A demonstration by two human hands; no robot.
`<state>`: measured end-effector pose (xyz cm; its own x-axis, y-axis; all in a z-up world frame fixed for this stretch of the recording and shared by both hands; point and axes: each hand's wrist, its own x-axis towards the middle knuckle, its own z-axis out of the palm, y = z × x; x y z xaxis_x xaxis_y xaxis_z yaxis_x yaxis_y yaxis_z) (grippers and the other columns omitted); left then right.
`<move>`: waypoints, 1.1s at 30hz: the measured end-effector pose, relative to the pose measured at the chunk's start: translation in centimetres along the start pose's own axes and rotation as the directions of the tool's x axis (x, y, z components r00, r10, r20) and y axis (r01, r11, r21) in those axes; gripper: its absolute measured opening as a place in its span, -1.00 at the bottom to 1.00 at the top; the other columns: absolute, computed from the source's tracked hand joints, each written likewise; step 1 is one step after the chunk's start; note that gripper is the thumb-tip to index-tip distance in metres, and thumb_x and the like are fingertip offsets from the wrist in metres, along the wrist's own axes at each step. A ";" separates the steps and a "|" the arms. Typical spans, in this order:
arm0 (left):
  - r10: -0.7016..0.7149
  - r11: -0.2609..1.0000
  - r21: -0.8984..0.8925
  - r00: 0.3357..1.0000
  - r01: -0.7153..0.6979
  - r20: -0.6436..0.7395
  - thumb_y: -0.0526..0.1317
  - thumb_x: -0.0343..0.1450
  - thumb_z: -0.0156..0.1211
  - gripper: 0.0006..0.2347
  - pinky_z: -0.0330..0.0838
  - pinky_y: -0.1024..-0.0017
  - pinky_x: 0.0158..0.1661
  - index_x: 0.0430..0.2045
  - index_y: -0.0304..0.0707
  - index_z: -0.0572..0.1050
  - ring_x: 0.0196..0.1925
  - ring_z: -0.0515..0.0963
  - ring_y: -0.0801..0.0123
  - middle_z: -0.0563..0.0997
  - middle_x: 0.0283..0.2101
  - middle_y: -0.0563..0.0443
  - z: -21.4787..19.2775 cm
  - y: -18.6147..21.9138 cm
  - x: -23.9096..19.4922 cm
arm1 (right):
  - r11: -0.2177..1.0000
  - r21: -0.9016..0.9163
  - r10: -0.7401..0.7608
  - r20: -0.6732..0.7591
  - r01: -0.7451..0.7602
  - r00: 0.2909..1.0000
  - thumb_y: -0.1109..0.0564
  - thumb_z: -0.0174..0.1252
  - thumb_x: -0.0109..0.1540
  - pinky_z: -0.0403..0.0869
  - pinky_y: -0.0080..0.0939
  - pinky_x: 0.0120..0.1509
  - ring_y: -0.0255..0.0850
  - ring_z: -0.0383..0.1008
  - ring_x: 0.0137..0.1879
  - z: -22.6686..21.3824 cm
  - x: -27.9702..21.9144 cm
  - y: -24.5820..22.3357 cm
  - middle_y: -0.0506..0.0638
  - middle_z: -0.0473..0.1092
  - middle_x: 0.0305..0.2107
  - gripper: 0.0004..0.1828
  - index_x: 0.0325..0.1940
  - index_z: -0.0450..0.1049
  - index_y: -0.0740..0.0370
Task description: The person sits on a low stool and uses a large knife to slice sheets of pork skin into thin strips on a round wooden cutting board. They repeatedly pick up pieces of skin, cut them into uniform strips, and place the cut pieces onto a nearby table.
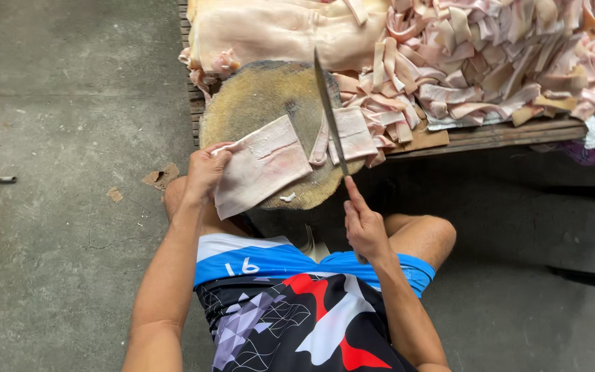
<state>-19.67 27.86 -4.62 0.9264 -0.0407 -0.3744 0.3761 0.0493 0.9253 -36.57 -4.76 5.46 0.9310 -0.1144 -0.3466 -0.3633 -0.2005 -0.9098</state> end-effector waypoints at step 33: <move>-0.113 0.990 -0.083 0.994 0.113 0.004 -0.38 0.43 0.13 -0.76 0.40 0.61 -0.59 -0.04 -0.40 0.59 -0.58 0.53 0.68 0.65 -0.47 0.15 5.2 2.4 -1.5 | 0.709 0.215 -0.690 0.015 0.671 0.724 0.11 -0.28 0.53 0.29 -0.32 -0.40 -0.34 0.21 -0.51 -0.3 -2.6 2.8 -0.02 0.21 -0.54 -0.50 0.52 0.26 -0.26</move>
<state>-20.24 22.86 -1.56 0.8781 -0.0496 -0.4759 0.4782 0.1272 0.8690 -40.07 -5.37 3.86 0.9251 0.0700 0.3732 0.3747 -0.0099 -0.9271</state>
